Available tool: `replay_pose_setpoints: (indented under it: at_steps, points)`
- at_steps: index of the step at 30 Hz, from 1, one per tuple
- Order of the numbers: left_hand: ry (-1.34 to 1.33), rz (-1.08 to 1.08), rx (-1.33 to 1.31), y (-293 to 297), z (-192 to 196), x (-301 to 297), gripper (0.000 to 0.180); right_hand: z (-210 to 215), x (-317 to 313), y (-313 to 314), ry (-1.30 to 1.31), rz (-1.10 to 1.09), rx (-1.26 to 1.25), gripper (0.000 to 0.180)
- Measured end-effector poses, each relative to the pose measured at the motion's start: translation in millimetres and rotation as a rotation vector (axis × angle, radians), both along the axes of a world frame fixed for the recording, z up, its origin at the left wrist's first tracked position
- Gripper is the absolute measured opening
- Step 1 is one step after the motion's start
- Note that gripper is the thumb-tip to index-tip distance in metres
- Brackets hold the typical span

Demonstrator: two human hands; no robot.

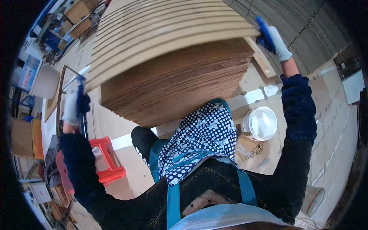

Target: Apply glue to the edges of a stack of cardboard sheets using a brush.

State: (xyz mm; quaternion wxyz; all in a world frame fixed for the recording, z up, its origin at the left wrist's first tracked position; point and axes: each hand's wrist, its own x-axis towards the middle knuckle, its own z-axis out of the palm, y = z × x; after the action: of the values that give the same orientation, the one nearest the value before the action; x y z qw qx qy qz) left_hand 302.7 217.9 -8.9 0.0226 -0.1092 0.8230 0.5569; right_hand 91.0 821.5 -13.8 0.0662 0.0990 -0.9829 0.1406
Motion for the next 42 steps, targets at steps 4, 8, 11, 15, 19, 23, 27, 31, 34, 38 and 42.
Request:
replay_pose_setpoints:
  at_steps: [4,8,11,15,19,23,27,31,34,38,42]
  points:
    - [0.228,0.31,0.443,56.5,-20.2,-2.6,0.03,-55.4,-4.8,-4.0,0.236,0.048,-0.461,0.048]
    - [0.714,-0.053,-0.82,39.5,-57.1,6.8,0.022,-89.1,-20.1,-13.8,0.408,0.118,-0.816,0.048]
    - [0.394,0.188,-0.124,35.4,-64.3,-10.7,0.018,-93.2,-36.4,-5.1,0.517,0.074,-0.217,0.047]
    - [0.1,0.265,-0.011,28.2,-60.6,-29.3,0.014,-99.4,-49.2,-19.4,0.46,-0.068,-0.09,0.046]
    - [0.029,0.193,-0.115,23.3,-57.8,-33.3,0.016,-100.2,-49.7,-16.2,0.507,-0.068,-0.052,0.047]
    - [-0.042,0.139,-0.199,7.6,-33.3,-40.1,0.019,-90.2,-56.2,4.2,0.421,0.213,-0.154,0.048]
    - [0.756,0.409,-0.315,-0.6,-26.1,-54.4,0.028,-38.5,-50.9,0.5,0.194,-0.167,-0.18,0.048]
    - [0.438,0.068,0.193,-44.5,-87.4,-92.6,0.035,-64.6,-90.4,-31.2,0.237,-0.086,-0.824,0.047]
    - [0.248,0.237,0.008,42.2,-64.4,-100.8,0.03,-96.4,-98.7,-42.3,0.532,-0.168,0.032,0.049]
    - [0.158,0.431,0.357,14.1,-89.3,-101.6,0.03,-94.3,-95.1,-57.6,0.52,-0.024,-0.069,0.061]
    - [0.294,0.635,-0.283,16.7,-101.0,-104.7,0.023,-77.3,-82.8,-63.4,0.307,-0.118,-0.22,0.057]
